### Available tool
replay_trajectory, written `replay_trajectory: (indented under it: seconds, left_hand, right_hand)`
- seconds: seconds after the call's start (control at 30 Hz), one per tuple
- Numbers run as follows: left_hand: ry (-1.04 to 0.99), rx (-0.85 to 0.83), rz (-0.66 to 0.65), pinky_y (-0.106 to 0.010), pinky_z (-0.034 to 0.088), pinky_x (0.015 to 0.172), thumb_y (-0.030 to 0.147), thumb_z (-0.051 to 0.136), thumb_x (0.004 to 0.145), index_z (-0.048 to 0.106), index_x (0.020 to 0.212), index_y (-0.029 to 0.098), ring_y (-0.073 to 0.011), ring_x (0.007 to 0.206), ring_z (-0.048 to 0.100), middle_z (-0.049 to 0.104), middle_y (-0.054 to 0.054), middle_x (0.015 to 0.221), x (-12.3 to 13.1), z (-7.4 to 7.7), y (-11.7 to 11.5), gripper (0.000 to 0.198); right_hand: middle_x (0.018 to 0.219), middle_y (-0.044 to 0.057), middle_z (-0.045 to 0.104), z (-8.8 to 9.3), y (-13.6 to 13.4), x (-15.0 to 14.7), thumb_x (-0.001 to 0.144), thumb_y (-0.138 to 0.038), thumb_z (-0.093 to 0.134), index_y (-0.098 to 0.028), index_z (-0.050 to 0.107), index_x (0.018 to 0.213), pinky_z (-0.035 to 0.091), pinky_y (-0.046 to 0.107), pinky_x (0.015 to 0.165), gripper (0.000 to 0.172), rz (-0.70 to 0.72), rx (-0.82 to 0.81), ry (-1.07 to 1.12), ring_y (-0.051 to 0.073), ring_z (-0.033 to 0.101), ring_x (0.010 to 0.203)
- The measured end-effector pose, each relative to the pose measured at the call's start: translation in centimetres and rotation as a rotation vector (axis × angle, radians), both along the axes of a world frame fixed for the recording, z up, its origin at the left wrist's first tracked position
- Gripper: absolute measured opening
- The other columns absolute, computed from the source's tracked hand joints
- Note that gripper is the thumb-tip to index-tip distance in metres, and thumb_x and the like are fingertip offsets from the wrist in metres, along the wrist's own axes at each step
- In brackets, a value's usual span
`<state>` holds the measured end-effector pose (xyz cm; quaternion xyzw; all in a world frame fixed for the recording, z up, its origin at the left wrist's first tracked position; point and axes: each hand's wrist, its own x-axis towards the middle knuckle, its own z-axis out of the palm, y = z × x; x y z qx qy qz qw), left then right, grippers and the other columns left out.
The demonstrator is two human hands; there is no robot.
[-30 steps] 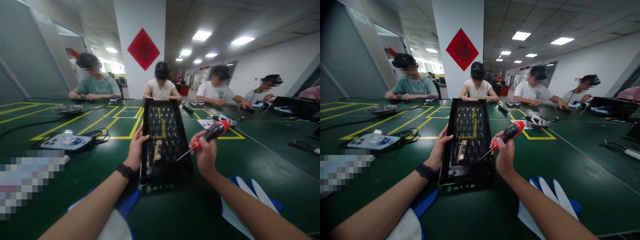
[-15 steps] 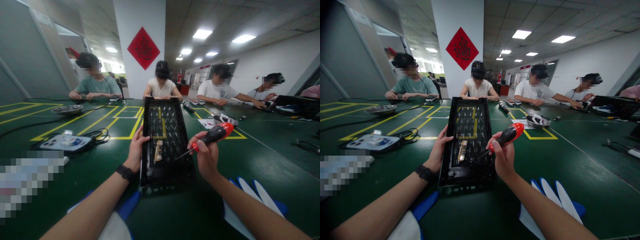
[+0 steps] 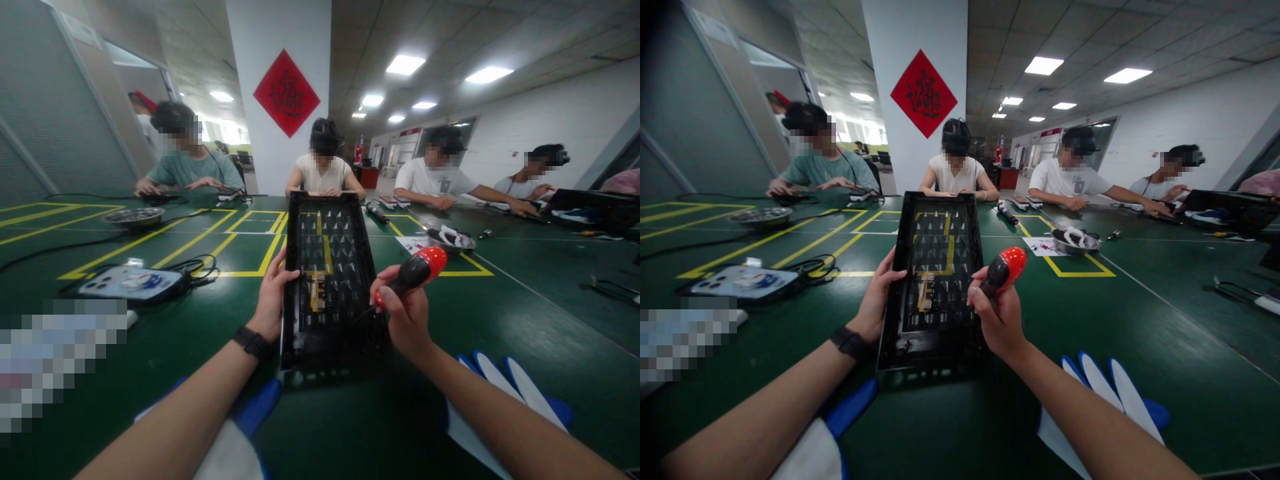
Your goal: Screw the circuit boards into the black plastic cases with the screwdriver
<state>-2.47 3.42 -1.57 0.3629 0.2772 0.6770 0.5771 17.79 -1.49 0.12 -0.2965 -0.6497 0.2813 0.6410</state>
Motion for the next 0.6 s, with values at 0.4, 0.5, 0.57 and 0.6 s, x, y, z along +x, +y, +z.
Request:
replay_trajectory:
  seconds: [0.4, 0.5, 0.57, 0.6]
  left_hand:
    - [-0.018, -0.002, 0.007, -0.033, 0.052, 0.083, 0.010, 0.059, 0.070, 0.041, 0.130, 0.030, -0.0185, 0.096, 0.061, 0.059, -0.002, 0.118, 0.06, 0.08, 0.02, 0.066]
    - [-0.020, -0.002, 0.004, -0.032, 0.052, 0.082, 0.011, 0.060, 0.071, 0.041, 0.130, 0.030, -0.0185, 0.096, 0.061, 0.059, -0.002, 0.117, 0.06, 0.14, -0.04, 0.065]
    - [-0.016, -0.014, 0.005, -0.033, 0.053, 0.081, 0.015, 0.061, 0.072, 0.041, 0.130, 0.030, -0.0188, 0.093, 0.062, 0.061, -0.003, 0.114, 0.00, 0.08, 0.02, 0.063]
    - [-0.014, -0.022, 0.004, -0.033, 0.053, 0.080, 0.017, 0.061, 0.073, 0.040, 0.130, 0.029, -0.0190, 0.091, 0.063, 0.062, -0.004, 0.113, -0.04, 0.01, 0.09, 0.062]
  right_hand:
    - [0.066, -0.003, 0.054, 0.20, -0.09, -0.34, 0.084, -0.026, 0.048, -0.022, 0.047, 0.092, 0.040, 0.024, 0.050, 0.010, 0.107, -0.038, 0.059, 0.010, 0.049, 0.053]
    - [0.066, -0.003, 0.055, 0.27, -0.12, -0.30, 0.084, -0.027, 0.047, -0.022, 0.047, 0.093, 0.041, 0.024, 0.049, 0.010, 0.115, -0.042, 0.078, 0.010, 0.050, 0.054]
    - [0.066, -0.003, 0.056, 0.32, -0.10, -0.29, 0.084, -0.028, 0.047, -0.022, 0.046, 0.093, 0.042, 0.024, 0.048, 0.011, 0.118, -0.058, 0.092, 0.010, 0.050, 0.054]
    - [0.067, -0.002, 0.056, 0.33, -0.07, -0.29, 0.084, -0.028, 0.047, -0.022, 0.046, 0.094, 0.042, 0.024, 0.049, 0.011, 0.121, -0.069, 0.090, 0.010, 0.051, 0.054]
